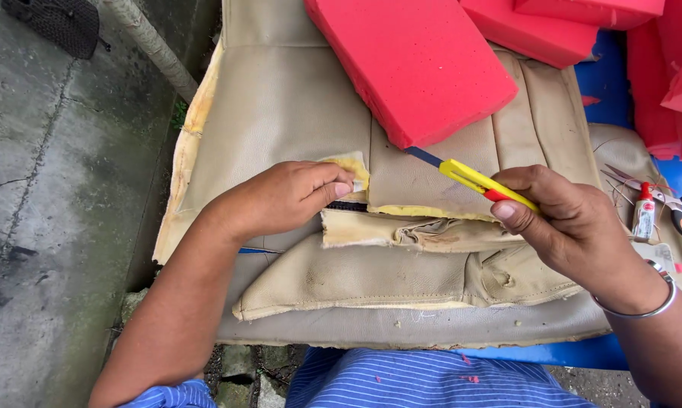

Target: Strip old foam and leather from an upholstery piece using a utility knife

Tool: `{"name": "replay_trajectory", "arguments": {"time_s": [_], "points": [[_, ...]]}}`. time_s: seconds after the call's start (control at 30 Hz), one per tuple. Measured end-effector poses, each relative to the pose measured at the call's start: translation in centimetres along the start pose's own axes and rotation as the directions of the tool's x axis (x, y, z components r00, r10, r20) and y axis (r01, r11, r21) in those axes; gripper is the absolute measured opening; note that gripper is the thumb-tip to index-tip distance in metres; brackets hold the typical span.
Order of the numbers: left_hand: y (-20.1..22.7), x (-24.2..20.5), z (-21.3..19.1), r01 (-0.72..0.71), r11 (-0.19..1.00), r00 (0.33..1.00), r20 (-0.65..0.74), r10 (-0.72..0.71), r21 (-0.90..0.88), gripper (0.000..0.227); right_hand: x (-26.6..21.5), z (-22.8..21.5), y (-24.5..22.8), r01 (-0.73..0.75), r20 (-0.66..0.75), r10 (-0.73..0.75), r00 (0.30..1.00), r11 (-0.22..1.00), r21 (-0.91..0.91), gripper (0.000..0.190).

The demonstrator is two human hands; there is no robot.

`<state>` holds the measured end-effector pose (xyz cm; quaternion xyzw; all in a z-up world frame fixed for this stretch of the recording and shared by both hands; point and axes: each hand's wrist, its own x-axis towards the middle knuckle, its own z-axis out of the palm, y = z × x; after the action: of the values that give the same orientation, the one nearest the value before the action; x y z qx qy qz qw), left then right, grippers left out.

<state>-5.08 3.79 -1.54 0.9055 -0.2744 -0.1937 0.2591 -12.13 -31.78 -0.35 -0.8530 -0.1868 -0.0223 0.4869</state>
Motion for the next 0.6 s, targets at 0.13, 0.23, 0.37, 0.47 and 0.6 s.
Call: {"name": "replay_trajectory", "arguments": {"time_s": [0.13,0.23,0.37,0.47,0.6], "points": [[-2.1,0.2,1.5,-0.228,0.923,0.898,-0.299,0.323,0.311,0.043,0.8,1.6,1.2,0.076,0.176,-0.058,0.983,0.992,-0.101,0.032],[-3.2,2.3,2.2,-0.157,0.868,0.88,-0.332,0.34,0.472,0.052,1.2,2.6,1.4,0.013,0.264,-0.019,0.964,1.0,0.027,0.025],[-1.8,3.4,1.3,-0.166,0.786,0.773,-0.416,0.478,0.595,0.029,1.1,2.6,0.9,0.01,0.322,0.018,0.947,0.996,-0.083,0.031],[-1.5,4.3,1.4,0.019,0.616,0.656,-0.475,0.587,0.788,0.047,1.0,1.6,2.4,0.059,0.19,0.019,0.982,0.916,-0.398,0.024],[-0.7,4.1,1.2,0.077,0.649,0.622,-0.545,0.562,0.757,0.058,3.9,1.1,3.4,-0.007,0.152,0.099,0.983,0.857,-0.515,0.068]]}}
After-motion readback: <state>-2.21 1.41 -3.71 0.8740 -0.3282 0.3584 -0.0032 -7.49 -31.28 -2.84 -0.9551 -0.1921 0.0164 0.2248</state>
